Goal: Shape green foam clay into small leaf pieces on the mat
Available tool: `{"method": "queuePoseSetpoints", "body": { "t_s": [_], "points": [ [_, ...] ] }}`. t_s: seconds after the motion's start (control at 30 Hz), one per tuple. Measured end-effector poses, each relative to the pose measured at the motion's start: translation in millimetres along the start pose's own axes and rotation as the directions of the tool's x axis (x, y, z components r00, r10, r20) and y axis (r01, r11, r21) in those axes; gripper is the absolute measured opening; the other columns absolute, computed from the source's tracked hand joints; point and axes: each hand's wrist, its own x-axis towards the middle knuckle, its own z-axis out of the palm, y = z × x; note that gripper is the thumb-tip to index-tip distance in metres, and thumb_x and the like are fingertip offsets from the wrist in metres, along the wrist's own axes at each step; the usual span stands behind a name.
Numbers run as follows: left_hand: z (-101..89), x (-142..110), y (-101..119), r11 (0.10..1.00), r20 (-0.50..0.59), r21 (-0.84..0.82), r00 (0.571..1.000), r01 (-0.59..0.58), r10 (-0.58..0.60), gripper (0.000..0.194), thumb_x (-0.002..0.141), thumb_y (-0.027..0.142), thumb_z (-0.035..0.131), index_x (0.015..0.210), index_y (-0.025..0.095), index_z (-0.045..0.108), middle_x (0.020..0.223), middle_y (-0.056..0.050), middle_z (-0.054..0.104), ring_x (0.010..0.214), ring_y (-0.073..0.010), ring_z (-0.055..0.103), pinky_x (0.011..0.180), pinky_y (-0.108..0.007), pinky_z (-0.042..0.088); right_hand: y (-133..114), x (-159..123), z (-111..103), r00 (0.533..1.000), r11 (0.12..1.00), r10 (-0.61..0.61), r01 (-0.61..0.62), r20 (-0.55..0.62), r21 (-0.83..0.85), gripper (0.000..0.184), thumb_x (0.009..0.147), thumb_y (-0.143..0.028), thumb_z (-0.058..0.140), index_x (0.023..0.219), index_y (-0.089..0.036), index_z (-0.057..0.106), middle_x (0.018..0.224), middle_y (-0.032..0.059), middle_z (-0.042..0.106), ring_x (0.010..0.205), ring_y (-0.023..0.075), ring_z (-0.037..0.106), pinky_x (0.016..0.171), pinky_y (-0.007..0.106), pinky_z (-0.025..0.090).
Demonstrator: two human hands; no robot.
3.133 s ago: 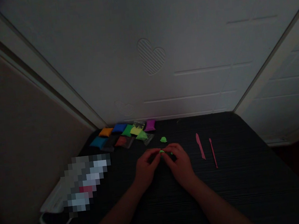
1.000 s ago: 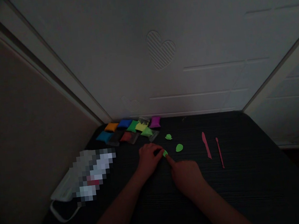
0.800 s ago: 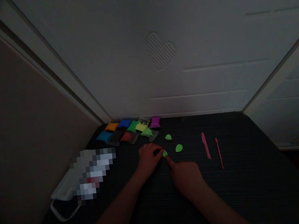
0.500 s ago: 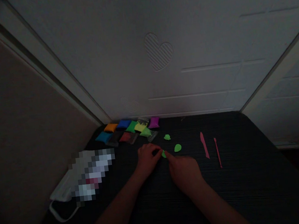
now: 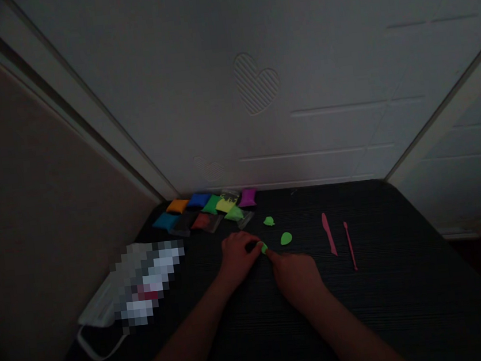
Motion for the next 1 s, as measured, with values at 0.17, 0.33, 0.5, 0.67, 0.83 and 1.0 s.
{"method": "queuePoseSetpoints", "body": {
  "t_s": [0.17, 0.33, 0.5, 0.67, 0.83, 1.0],
  "points": [
    [-7.9, 5.5, -2.5, 0.954, 0.034, -0.297, 0.999, 0.045, -0.036, 0.015, 0.071, 0.034, 0.056, 0.078, 0.022, 0.063, 0.082, -0.001, 0.063, 0.084, -0.019, 0.054, 0.078, -0.035, 0.037, 5.3, 5.8, 1.0, 0.979, 0.952, 0.063, -0.001, -0.192, 0.307, 0.029, 0.084, -0.027, 0.038, 0.111, -0.025, 0.05, 0.095, 0.0037, 0.064, 0.079, 0.0165, 0.061, 0.068, 0.028, 0.044],
    [-13.0, 8.5, -1.2, 0.802, 0.106, -0.583, 0.991, 0.132, -0.086, 0.023, 0.071, 0.038, 0.055, 0.082, 0.019, 0.061, 0.082, -0.002, 0.063, 0.079, -0.0174, 0.057, 0.073, -0.03, 0.042, 14.0, 12.3, -1.2, 0.942, 0.877, 0.181, -0.024, -0.284, 0.48, 0.027, 0.081, -0.035, 0.046, 0.102, -0.02, 0.054, 0.079, 0.0022, 0.06, 0.066, 0.0141, 0.056, 0.064, 0.027, 0.044],
    [-9.7, 3.7, 5.3, 0.714, 0.145, -0.69, 0.989, 0.115, -0.019, 0.02, 0.07, 0.034, 0.058, 0.083, 0.018, 0.06, 0.082, -0.002, 0.061, 0.079, -0.016, 0.056, 0.073, -0.028, 0.043, 15.3, 12.4, -3.8, 0.942, 0.865, 0.07, 0.107, -0.329, 0.49, 0.018, 0.082, -0.027, 0.045, 0.093, -0.021, 0.057, 0.082, 0.0028, 0.057, 0.079, 0.0157, 0.054, 0.071, 0.029, 0.043],
    [-9.2, 1.8, 8.4, 0.736, 0.102, -0.675, 0.994, 0.051, 0.025, 0.016, 0.072, 0.03, 0.057, 0.082, 0.018, 0.06, 0.085, -0.003, 0.059, 0.079, -0.0153, 0.055, 0.073, -0.028, 0.043, 15.2, 12.2, -2.3, 0.93, 0.848, 0.043, 0.16, -0.366, 0.505, 0.013, 0.081, -0.021, 0.045, 0.086, -0.02, 0.057, 0.084, 0.0036, 0.055, 0.083, 0.0158, 0.052, 0.076, 0.03, 0.042],
    [-9.2, 1.0, 8.5, 0.821, 0.008, -0.568, 0.997, -0.055, 0.073, 0.016, 0.071, 0.028, 0.057, 0.084, 0.02, 0.062, 0.091, -0.004, 0.057, 0.09, -0.0174, 0.052, 0.081, -0.033, 0.041, 14.3, 12.3, -1.5, 0.918, 0.845, 0.041, 0.179, -0.396, 0.504, 0.013, 0.081, -0.021, 0.045, 0.086, -0.019, 0.057, 0.086, 0.0047, 0.054, 0.084, 0.0163, 0.052, 0.077, 0.031, 0.042],
    [-11.2, -1.2, 9.9, 0.842, -0.044, -0.527, 0.993, -0.114, 0.107, 0.013, 0.073, 0.025, 0.056, 0.084, 0.021, 0.062, 0.089, -0.004, 0.056, 0.091, -0.0163, 0.052, 0.083, -0.033, 0.041, 13.9, 12.4, -2.5, 0.91, 0.81, 0.028, 0.221, -0.413, 0.542, 0.015, 0.079, -0.02, 0.049, 0.092, -0.02, 0.056, 0.089, 0.0046, 0.055, 0.086, 0.0162, 0.053, 0.078, 0.031, 0.043]
  ]
}}
